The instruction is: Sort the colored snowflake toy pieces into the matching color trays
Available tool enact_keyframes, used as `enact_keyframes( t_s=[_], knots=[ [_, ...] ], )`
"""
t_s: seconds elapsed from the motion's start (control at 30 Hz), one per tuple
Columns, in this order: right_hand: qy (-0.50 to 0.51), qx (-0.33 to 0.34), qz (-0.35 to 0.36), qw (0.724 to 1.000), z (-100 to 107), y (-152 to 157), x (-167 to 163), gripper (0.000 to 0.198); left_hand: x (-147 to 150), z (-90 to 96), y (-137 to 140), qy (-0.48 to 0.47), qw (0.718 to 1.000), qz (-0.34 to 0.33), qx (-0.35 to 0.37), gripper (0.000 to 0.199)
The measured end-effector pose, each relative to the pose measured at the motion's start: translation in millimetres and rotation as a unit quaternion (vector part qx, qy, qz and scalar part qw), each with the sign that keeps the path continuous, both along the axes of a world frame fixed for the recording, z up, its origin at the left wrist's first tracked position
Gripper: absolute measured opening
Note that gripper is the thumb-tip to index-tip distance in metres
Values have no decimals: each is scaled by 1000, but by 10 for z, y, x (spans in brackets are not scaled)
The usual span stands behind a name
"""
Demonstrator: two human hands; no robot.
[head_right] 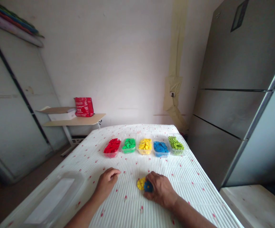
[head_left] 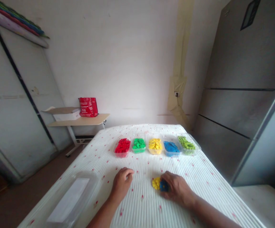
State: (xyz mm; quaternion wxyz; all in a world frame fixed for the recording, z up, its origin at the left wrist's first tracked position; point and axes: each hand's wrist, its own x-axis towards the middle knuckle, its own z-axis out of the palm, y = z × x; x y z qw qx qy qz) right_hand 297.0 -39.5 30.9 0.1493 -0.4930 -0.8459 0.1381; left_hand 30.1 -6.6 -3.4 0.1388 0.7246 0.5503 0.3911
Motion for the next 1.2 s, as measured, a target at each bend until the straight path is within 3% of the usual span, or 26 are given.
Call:
enact_keyframes(
  t_s=[0.2,0.33,0.43,0.5,0.6,0.8,0.93,1.2],
  knots=[
    [6,15,11,1000,75,101,105,29,38,26,-10,15,1000,2,8,24],
    [23,126,-83,988,389,393,277,29,31,25,-14,15,1000,3,10,23],
    [23,134,-121,983,623,586,347,29,28,25,-9,11,1000,3,7,23],
    [23,128,-120,984,670,619,324,30,29,23,-7,6,1000,1,5,23],
    [21,108,-97,989,530,507,198,26,30,20,-9,-2,1000,-1,3,23],
    [28,-17,44,998,97,175,-24,40,35,25,-24,-1,1000,3,5,23],
    [17,-27,29,999,86,169,-14,24,35,17,-20,4,1000,4,3,23],
    [161,-44,-44,985,171,218,106,33,42,31,-17,4,1000,5,-3,23]
  ],
)
